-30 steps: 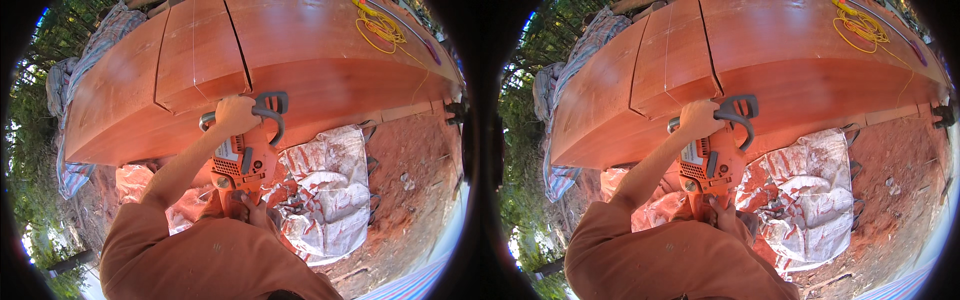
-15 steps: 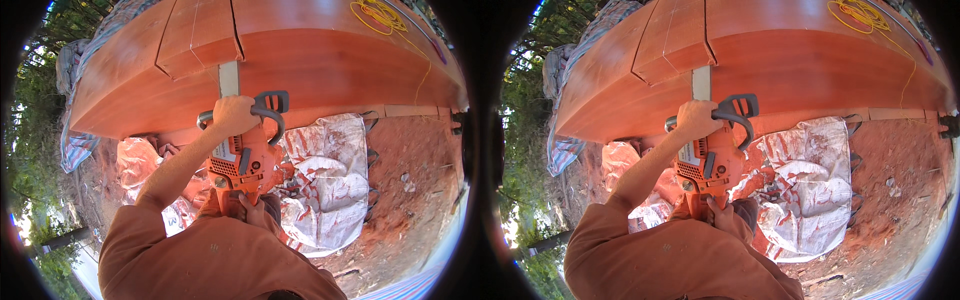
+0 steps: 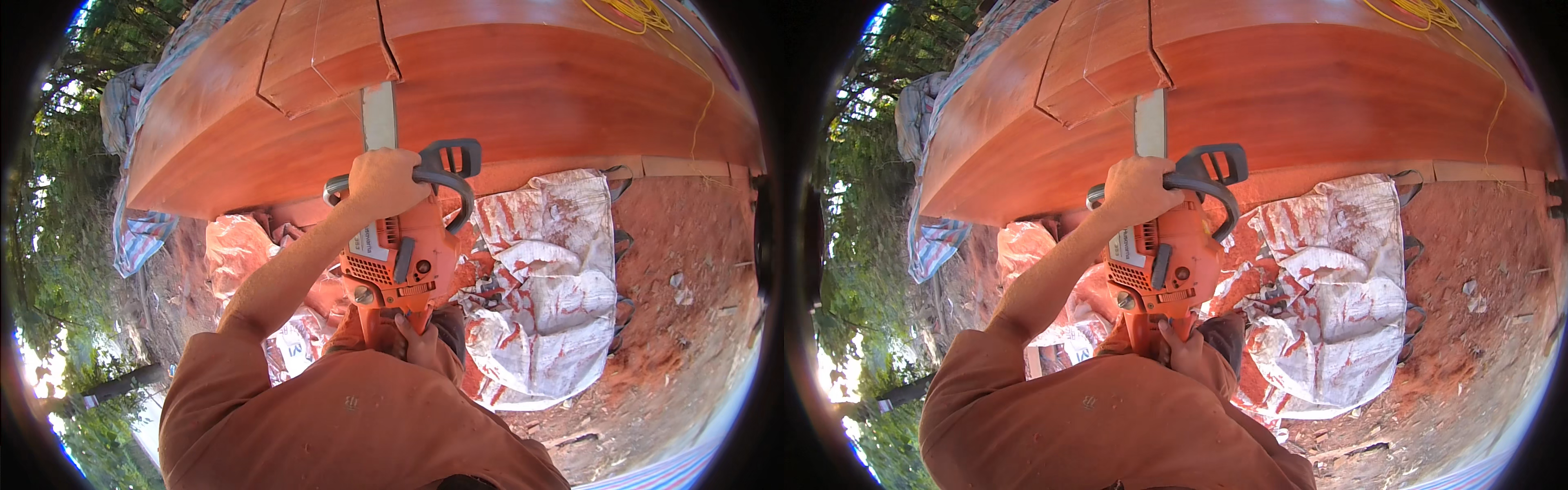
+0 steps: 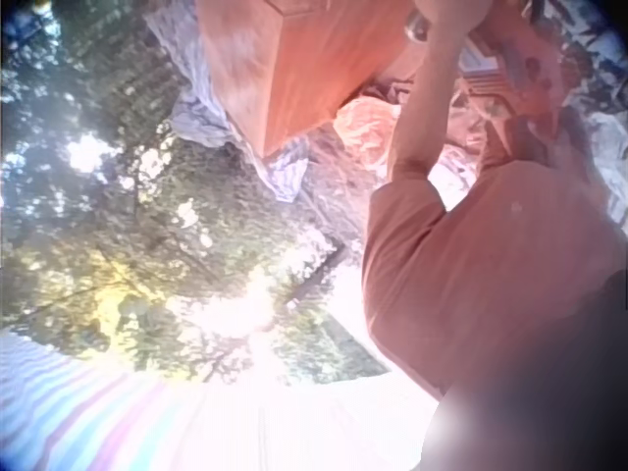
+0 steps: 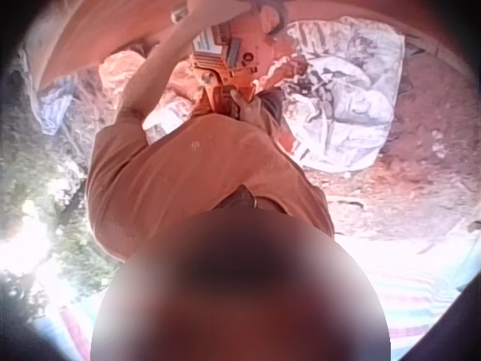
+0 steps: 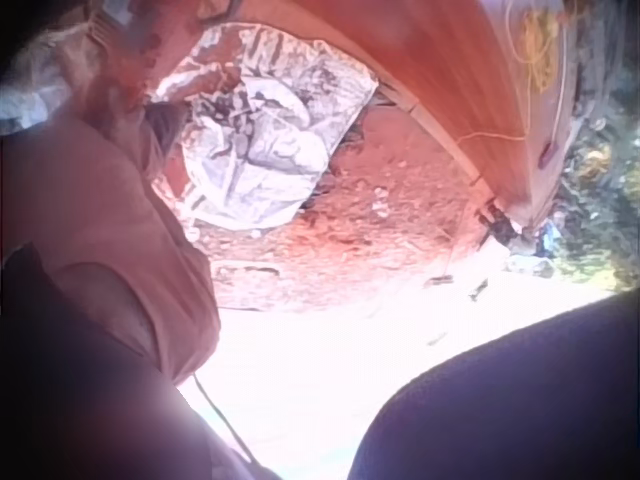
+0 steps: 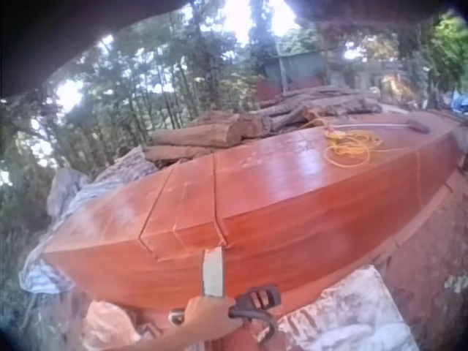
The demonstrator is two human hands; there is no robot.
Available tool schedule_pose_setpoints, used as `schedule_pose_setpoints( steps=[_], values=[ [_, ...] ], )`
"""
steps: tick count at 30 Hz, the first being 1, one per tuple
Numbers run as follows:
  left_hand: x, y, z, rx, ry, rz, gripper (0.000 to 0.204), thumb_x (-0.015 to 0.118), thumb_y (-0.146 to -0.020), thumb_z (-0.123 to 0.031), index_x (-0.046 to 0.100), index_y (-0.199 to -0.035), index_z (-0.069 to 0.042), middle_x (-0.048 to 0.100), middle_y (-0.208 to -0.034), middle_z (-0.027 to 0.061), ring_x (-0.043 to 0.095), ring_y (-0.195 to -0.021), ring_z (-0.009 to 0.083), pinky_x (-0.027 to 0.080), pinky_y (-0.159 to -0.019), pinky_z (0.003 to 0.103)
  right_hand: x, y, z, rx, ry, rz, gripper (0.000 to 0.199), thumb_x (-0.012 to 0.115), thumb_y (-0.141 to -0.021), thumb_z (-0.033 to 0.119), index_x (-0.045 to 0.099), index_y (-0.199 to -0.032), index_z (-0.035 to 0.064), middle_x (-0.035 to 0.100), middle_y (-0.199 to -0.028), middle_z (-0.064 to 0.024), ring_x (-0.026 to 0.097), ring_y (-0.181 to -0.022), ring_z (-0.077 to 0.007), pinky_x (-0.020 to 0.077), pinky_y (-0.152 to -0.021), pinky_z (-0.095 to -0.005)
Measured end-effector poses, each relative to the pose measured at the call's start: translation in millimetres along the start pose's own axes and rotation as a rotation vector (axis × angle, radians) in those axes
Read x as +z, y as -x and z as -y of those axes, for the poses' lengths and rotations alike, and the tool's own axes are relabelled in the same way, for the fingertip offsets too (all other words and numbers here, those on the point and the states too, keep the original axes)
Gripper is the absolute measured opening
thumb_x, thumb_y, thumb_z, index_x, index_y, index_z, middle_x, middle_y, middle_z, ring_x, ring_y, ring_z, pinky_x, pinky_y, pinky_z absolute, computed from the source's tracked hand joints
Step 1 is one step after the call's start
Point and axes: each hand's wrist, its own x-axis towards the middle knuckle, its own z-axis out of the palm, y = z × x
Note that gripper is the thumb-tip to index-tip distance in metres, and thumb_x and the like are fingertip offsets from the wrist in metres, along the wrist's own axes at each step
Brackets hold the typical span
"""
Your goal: The person uses a chainsaw to cut a large reddish-brown wooden beam. They guide the saw along a marked line, making a deep cut through the wood while standing on a tarp-covered ground.
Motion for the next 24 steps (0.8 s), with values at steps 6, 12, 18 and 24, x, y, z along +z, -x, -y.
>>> schedule_pose_setpoints(
  steps=[6,12,18,24],
  values=[
    [-7,-21,7,0.009,-0.002,-0.009,0.03,0.073,-0.066,-0.031,0.075,-0.087,-0.009,0.07,-0.074,0.0139,0.069,-0.076,0.0344,0.055,-0.071,0.046,18,-20,4,-0.115,0.021,-0.018,0.024,0.073,-0.094,0.023,0.062,-0.086,0.0028,0.051,-0.056,0.0002,0.047,-0.041,-0.011,0.0335,-0.038,-0.0291],
    [-14,-52,22,0.016,-0.021,0.033,0.031,0.074,-0.066,-0.032,0.077,-0.087,-0.009,0.07,-0.074,0.0138,0.069,-0.075,0.0344,0.055,-0.07,0.045,33,-38,23,0.0,0.003,-0.006,0.023,0.072,-0.095,0.022,0.062,-0.09,0.0024,0.051,-0.056,0.0008,0.046,-0.041,-0.0104,0.0332,-0.039,-0.0285],
    [-19,-87,48,0.097,-0.016,-0.062,0.025,0.073,-0.07,-0.033,0.073,-0.077,-0.01,0.069,-0.073,0.0123,0.069,-0.075,0.0333,0.054,-0.068,0.046,65,-70,40,-0.029,0.021,-0.015,0.021,0.073,-0.095,0.022,0.062,-0.094,0.004,0.051,-0.057,0.0011,0.046,-0.042,-0.0101,0.0334,-0.039,-0.0278],
    [-27,-123,72,0.091,-0.046,-0.009,0.024,0.074,-0.07,-0.034,0.073,-0.079,-0.011,0.07,-0.077,0.0108,0.07,-0.079,0.031,0.054,-0.07,0.046,94,-103,50,-0.06,-0.029,-0.065,0.024,0.074,-0.094,0.024,0.062,-0.101,0.0048,0.051,-0.057,0.0009,0.045,-0.041,-0.0103,0.0343,-0.039,-0.0271]
  ],
)
